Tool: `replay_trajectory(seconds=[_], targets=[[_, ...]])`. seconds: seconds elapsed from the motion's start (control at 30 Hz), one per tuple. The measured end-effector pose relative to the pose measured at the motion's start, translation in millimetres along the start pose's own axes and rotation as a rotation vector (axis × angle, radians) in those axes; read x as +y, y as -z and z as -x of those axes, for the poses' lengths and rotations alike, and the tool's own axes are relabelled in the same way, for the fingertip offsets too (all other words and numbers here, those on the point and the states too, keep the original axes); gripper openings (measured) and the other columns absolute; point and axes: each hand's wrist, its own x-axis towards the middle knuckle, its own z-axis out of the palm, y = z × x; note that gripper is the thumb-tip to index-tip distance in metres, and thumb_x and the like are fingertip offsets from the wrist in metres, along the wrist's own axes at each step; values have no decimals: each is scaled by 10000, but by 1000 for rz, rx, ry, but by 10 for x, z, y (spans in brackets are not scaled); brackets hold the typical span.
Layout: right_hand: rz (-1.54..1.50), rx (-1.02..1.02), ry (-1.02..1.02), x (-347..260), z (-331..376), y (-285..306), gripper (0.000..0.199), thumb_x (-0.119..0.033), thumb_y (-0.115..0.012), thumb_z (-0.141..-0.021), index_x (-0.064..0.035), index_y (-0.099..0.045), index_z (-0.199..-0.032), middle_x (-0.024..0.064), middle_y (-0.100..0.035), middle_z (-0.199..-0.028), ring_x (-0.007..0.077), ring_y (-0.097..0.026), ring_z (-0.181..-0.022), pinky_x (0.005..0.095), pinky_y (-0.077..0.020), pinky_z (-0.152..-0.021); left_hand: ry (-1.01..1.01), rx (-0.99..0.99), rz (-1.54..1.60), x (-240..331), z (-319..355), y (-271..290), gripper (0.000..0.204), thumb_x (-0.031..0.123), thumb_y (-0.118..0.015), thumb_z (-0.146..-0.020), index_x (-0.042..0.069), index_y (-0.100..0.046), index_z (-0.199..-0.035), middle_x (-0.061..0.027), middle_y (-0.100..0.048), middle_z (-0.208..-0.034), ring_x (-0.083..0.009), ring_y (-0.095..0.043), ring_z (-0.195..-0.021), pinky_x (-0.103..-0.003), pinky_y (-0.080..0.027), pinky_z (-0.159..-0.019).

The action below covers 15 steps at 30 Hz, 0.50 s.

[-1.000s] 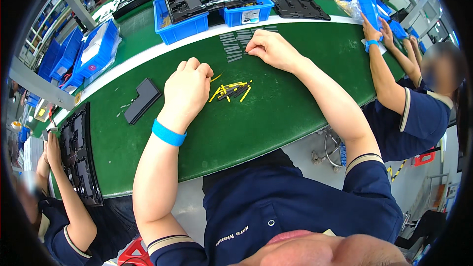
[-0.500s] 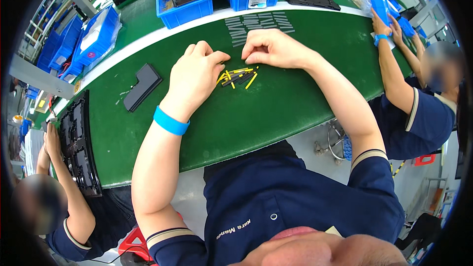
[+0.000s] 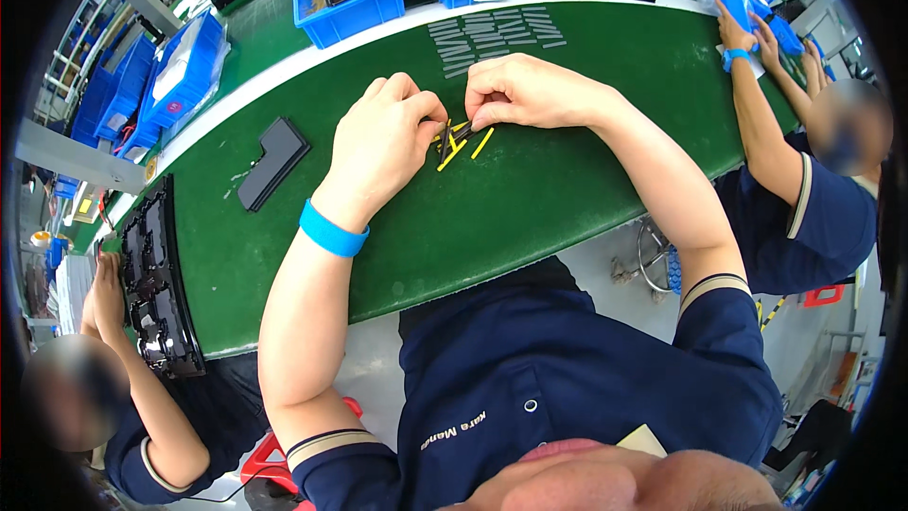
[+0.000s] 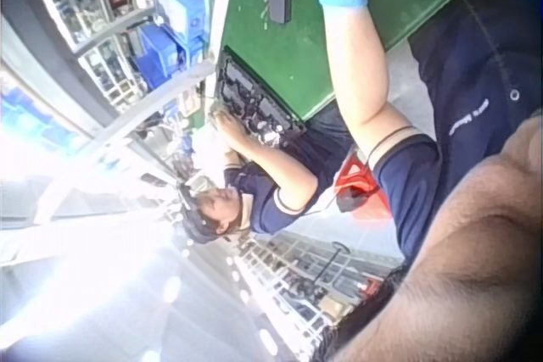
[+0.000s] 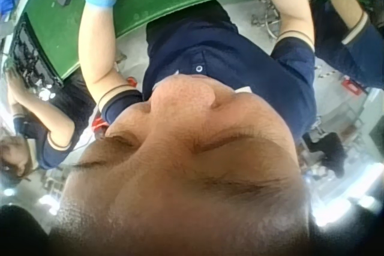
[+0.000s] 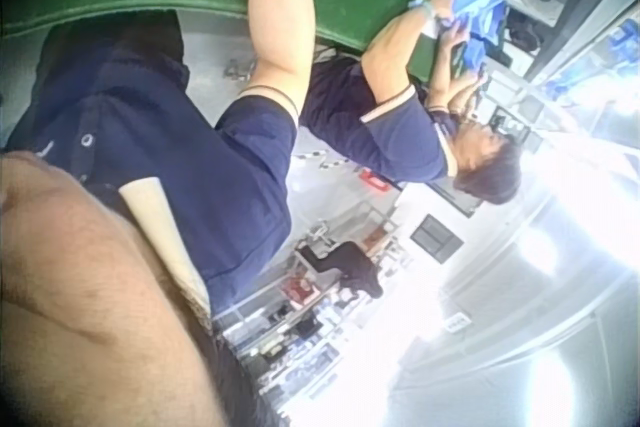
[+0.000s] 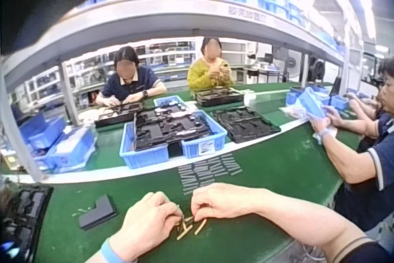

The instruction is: Sorting and assembling small electronic components on a production line.

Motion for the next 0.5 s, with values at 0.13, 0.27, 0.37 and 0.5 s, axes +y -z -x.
replay_trajectory(seconds=[0.13,0.27,0.37,0.5], targets=[[-31,51,101,34,28,38,113,-122,-675,-849,-16,-639,-863,68,-576,-801,193,-574,-750,310,-469,-674,7,25,9,5,-21,8,112,95,-660,-804,113,-691,-910,-41,-577,-889,-231,-570,-902,-351,-491,-767],[-107,84,42,-6,33,89,99,-104,-656,-862,-12,-623,-883,57,-597,-822,169,-580,-761,300,-473,-684,11,58,66,-10,-30,4,111,114,-658,-798,145,-700,-896,-29,-586,-900,-228,-576,-897,-356,-515,-767],[-105,89,43,3,47,69,90,-87,-641,-870,-9,-603,-895,57,-608,-831,155,-581,-770,296,-476,-690,7,54,133,36,-1,39,121,126,-655,-798,145,-699,-909,-34,-589,-905,-234,-575,-896,-367,-514,-773],[-95,79,46,2,51,67,55,-55,-608,-878,-8,-589,-900,63,-614,-822,158,-583,-766,301,-479,-691,-13,6,128,100,-16,78,149,134,-670,-792,101,-690,-936,-54,-584,-930,-241,-574,-924,-356,-489,-796]])
